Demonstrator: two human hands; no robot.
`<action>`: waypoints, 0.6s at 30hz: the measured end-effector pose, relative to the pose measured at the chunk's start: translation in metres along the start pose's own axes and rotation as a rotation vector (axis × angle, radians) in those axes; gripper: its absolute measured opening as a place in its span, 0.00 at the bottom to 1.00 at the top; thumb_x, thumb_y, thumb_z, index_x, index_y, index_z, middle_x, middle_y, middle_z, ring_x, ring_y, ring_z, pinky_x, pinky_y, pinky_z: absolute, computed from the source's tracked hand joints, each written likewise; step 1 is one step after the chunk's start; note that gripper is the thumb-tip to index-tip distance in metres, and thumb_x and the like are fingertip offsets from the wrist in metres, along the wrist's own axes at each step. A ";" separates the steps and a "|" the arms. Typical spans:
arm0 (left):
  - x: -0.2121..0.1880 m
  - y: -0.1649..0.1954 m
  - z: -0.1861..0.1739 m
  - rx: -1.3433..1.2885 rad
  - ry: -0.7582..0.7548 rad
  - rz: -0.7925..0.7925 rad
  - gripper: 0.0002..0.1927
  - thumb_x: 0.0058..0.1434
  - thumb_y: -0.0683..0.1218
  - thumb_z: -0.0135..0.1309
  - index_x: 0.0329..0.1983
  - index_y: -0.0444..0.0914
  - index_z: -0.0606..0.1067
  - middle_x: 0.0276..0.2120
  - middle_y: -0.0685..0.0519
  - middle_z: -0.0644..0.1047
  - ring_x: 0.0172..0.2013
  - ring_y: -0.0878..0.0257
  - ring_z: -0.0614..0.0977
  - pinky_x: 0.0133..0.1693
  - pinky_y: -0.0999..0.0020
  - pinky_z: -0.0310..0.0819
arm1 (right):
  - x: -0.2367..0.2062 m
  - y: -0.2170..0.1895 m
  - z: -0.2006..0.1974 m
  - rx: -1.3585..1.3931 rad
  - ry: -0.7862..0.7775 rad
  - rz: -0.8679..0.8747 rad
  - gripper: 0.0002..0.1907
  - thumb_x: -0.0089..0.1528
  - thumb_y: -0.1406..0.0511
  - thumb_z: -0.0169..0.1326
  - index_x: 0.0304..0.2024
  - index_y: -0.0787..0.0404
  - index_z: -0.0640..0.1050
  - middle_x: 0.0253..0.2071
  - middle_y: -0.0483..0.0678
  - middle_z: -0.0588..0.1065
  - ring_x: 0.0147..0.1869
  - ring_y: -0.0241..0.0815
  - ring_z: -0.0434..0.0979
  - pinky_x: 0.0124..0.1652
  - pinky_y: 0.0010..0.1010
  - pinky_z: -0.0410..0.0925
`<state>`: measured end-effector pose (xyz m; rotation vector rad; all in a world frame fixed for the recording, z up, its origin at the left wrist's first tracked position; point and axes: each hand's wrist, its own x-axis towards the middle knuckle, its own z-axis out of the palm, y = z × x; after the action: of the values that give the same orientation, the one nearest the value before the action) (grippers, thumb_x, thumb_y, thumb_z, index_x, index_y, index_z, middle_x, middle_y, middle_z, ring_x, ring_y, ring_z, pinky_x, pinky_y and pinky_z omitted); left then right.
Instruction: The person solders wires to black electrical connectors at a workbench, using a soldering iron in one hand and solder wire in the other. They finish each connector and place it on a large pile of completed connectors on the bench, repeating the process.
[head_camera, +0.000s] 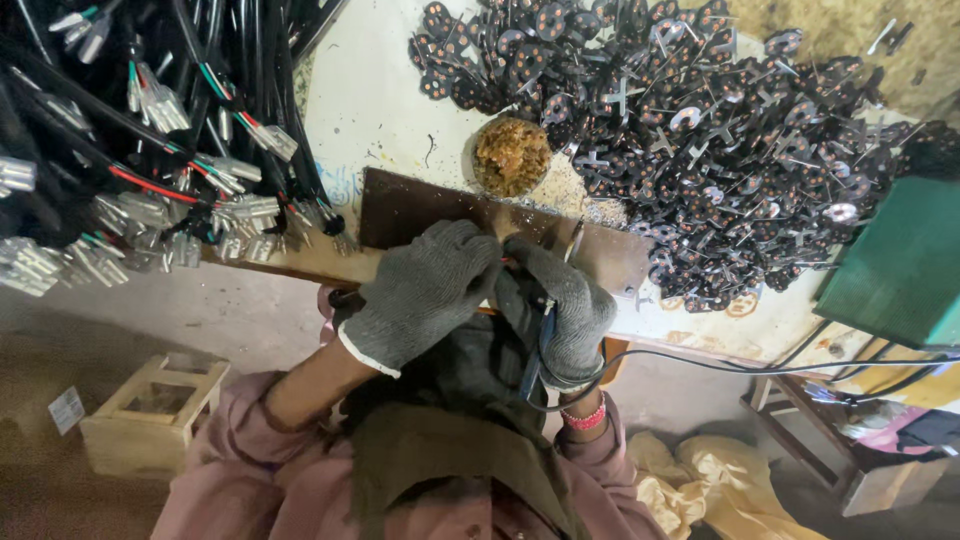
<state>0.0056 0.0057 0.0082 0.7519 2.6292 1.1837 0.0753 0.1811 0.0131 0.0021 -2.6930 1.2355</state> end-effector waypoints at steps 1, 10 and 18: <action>-0.001 0.000 0.001 0.003 -0.007 -0.010 0.06 0.64 0.45 0.58 0.39 0.41 0.74 0.34 0.49 0.75 0.37 0.50 0.79 0.33 0.55 0.75 | 0.000 0.000 0.000 0.002 -0.017 0.033 0.21 0.59 0.70 0.70 0.52 0.60 0.77 0.50 0.51 0.82 0.46 0.43 0.86 0.47 0.28 0.76; 0.000 0.000 0.005 0.019 0.018 0.010 0.06 0.63 0.45 0.57 0.39 0.41 0.73 0.34 0.49 0.74 0.38 0.50 0.80 0.33 0.55 0.76 | -0.021 0.018 -0.005 0.095 0.015 0.051 0.14 0.63 0.69 0.63 0.50 0.63 0.78 0.48 0.51 0.81 0.46 0.43 0.84 0.43 0.29 0.75; -0.002 -0.002 0.006 0.026 -0.010 0.020 0.08 0.61 0.45 0.57 0.42 0.40 0.74 0.36 0.49 0.75 0.37 0.51 0.80 0.33 0.56 0.76 | -0.081 0.050 -0.008 0.191 0.072 0.156 0.16 0.57 0.63 0.60 0.48 0.58 0.80 0.45 0.49 0.80 0.47 0.48 0.81 0.47 0.37 0.73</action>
<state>0.0086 0.0072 0.0022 0.7887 2.6399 1.1503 0.1523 0.2141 -0.0318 -0.2268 -2.5451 1.5028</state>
